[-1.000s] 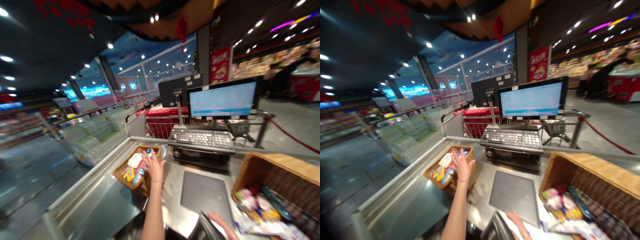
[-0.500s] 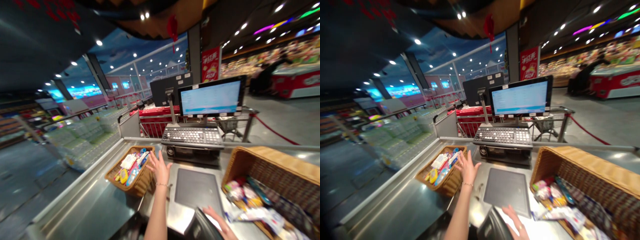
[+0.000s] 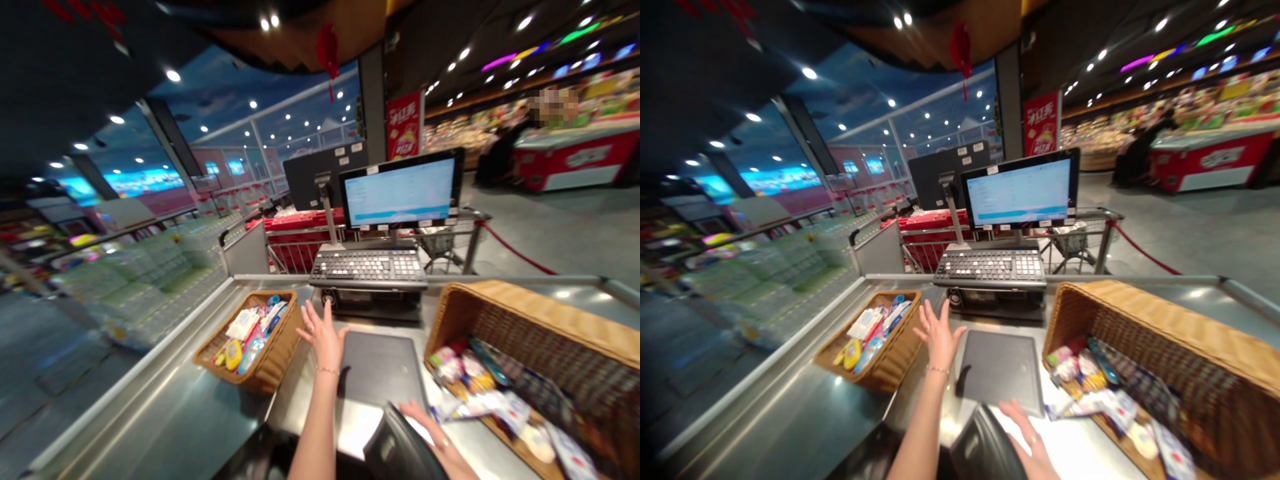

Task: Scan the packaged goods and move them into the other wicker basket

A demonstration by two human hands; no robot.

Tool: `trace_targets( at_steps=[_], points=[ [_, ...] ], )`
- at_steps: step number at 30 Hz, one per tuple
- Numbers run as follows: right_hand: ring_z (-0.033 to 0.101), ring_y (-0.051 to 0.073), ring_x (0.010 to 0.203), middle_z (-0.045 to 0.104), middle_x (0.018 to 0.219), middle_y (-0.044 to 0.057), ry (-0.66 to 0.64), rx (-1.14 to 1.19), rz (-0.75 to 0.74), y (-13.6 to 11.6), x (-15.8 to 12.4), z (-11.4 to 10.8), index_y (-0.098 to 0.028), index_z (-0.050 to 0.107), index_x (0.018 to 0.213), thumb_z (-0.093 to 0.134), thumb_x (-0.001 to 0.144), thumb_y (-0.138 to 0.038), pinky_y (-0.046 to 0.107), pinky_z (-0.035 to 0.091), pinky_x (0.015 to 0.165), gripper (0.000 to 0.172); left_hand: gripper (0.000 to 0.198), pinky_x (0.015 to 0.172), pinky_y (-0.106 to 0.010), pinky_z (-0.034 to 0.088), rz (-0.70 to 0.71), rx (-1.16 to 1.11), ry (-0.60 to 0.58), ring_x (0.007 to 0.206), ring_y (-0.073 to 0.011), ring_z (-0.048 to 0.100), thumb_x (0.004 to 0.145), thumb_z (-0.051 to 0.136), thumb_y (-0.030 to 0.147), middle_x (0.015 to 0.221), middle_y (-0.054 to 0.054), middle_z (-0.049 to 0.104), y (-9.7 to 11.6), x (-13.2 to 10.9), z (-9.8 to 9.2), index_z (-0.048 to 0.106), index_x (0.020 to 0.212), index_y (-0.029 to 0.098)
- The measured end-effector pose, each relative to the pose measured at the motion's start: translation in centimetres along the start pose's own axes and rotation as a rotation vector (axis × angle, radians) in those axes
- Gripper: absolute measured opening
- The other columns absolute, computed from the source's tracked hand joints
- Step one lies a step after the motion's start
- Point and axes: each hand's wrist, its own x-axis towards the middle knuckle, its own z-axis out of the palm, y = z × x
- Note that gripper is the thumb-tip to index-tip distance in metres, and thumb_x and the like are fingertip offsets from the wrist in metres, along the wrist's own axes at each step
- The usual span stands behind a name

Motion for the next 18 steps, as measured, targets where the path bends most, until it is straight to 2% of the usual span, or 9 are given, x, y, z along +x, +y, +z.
trace_targets(
  at_steps=[7, 18],
  points=[
    [0.061, 0.028, 0.119, 0.065, 0.129, 0.004, 0.005, 0.037, 0.113, 0.2, -0.4, 0.2, -0.026, 0.072, 0.109, 0.051, 0.087, -0.047, 0.037, 0.053, 0.097, 0.037, 0.077, 0.103, -0.072, 0.022, 0.068, -0.013, -0.008, 0.144, -0.0406, 0.008, 0.072, 0.071, 0.038, 0.158, -0.015, 0.012, 1.3, -0.9, 1.1, 0.036, 0.141, 0.039],
    [0.057, 0.027, 0.124, 0.064, 0.131, 0.005, 0.003, 0.113, 0.157, -0.6, -0.7, -0.9, -0.025, 0.071, 0.111, 0.051, 0.086, -0.046, 0.037, 0.049, 0.101, 0.037, 0.076, 0.104, -0.072, 0.022, 0.170, -0.050, -0.089, 0.145, -0.0402, 0.008, 0.075, 0.069, 0.034, 0.159, -0.015, 0.010, 4.4, -2.9, 1.8, 0.033, 0.142, 0.039]
  ],
)
